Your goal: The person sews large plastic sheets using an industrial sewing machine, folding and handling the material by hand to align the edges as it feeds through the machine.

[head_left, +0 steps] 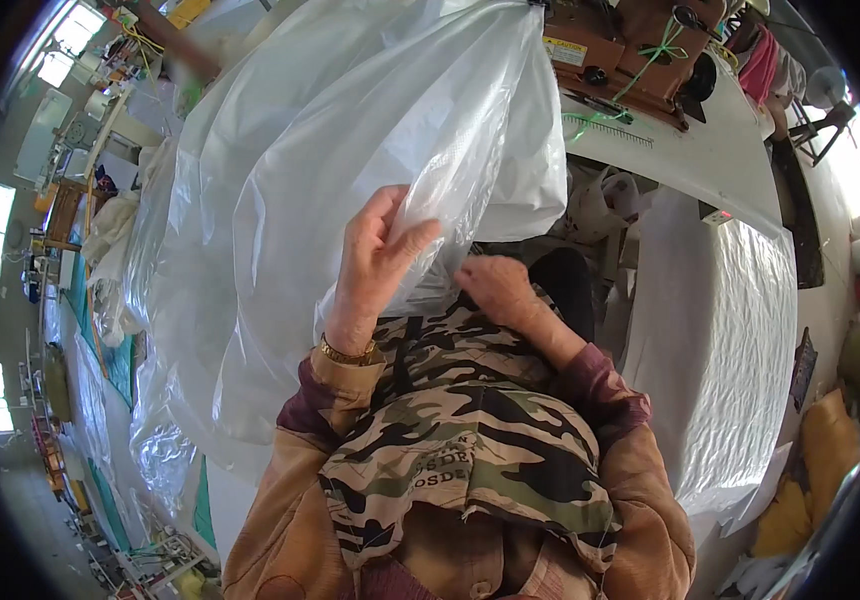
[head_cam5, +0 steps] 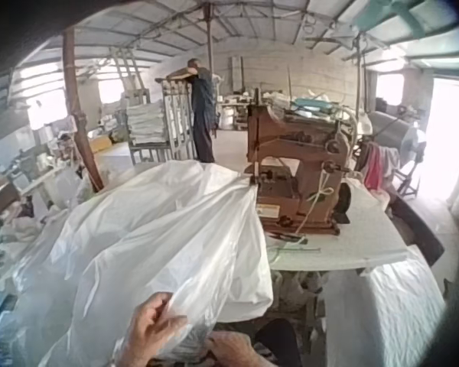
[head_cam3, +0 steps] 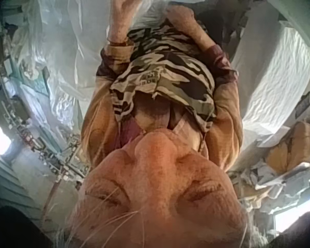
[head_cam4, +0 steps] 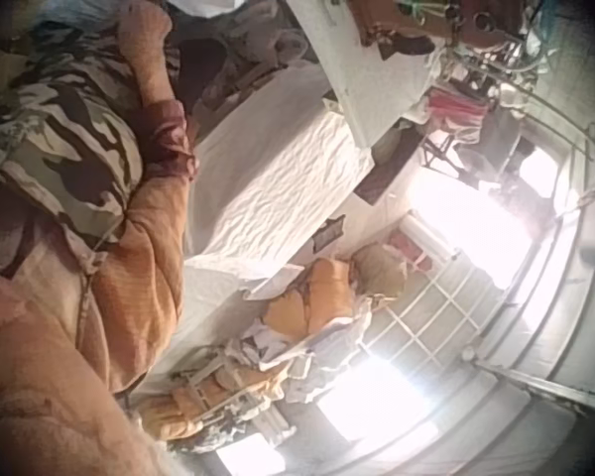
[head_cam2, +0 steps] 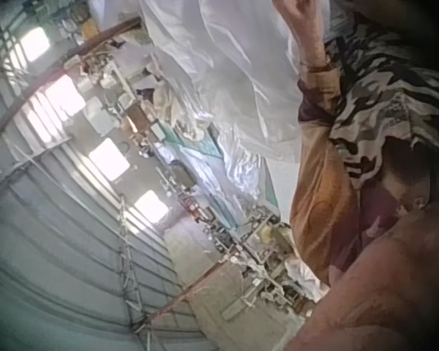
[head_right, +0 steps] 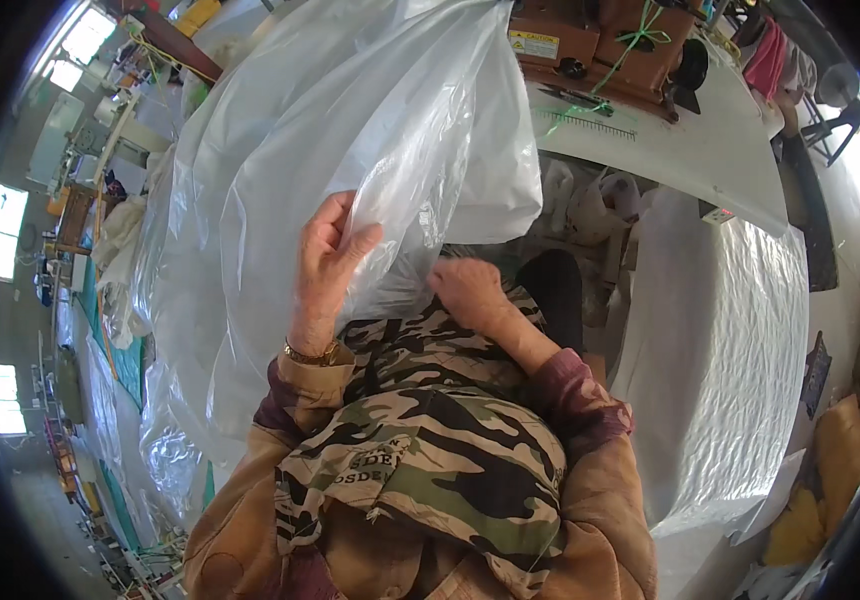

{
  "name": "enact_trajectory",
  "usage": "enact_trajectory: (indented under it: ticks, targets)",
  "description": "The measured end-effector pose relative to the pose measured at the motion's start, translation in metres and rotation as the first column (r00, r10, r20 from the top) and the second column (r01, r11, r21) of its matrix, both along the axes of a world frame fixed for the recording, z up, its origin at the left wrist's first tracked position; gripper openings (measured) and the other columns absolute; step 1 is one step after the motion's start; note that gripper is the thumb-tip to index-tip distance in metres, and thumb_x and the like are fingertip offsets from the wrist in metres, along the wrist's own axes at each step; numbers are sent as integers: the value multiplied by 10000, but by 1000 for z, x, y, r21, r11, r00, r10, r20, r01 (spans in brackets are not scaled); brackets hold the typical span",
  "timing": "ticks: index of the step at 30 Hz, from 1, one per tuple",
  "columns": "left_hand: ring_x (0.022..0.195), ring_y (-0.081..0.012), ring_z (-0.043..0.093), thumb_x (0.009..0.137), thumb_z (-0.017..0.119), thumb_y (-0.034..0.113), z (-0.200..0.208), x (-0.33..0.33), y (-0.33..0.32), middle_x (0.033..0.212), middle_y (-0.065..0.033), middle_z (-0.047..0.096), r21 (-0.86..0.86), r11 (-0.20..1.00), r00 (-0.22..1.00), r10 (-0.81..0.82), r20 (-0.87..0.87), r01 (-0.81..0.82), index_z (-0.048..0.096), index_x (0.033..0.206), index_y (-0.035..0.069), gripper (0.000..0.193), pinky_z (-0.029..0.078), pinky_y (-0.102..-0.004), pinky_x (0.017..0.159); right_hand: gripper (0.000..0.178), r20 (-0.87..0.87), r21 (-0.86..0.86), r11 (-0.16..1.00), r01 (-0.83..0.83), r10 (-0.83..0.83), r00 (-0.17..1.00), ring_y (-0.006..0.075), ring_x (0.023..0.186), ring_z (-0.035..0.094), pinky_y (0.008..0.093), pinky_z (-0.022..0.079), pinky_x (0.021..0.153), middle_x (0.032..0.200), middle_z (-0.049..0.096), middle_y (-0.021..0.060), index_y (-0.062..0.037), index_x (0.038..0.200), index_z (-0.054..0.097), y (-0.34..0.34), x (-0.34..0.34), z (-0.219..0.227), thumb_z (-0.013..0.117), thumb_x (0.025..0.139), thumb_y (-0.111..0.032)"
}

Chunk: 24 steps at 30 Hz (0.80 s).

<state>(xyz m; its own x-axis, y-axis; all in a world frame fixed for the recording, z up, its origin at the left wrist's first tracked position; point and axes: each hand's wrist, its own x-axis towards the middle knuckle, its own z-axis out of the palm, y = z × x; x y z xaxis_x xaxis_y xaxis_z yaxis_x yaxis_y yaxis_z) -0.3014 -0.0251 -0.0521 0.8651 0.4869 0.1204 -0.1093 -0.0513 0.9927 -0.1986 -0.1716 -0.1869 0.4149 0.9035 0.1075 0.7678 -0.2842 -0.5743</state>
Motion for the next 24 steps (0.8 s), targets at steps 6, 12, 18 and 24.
enact_trajectory:
  ticks: [6,12,18,24]
  targets:
    - [713,-123,561,868,740,155,-3,5,4,860,-79,636,402,899,982,130,137,-175,572,1168,-6,380,475,-269,637,198,-119,326,882,340,-318,940,401,734,620,471,474,633,764,644,169,-50,848,604,-5,10,59,610,916,-235]
    - [568,-167,468,897,692,126,10,-5,2,678,-113,487,581,790,970,243,1,-198,566,1105,23,264,411,-289,537,332,-85,633,739,230,-229,970,262,640,630,347,492,618,724,623,105,-14,1165,552,6,16,121,681,861,-50]
    - [590,-107,422,957,591,73,11,-1,-1,694,-87,475,666,702,968,169,188,-252,600,1034,-7,111,375,-254,551,518,113,180,982,62,-83,990,332,649,654,409,488,618,668,637,146,-49,1211,514,12,52,181,722,847,-353]
    - [614,-132,435,982,557,95,-4,-1,4,702,-98,497,432,898,995,95,-3,-84,600,1055,-8,134,390,-278,559,308,-182,9,994,-112,112,977,185,490,589,321,452,517,560,600,81,-6,977,578,6,67,194,684,893,-283]
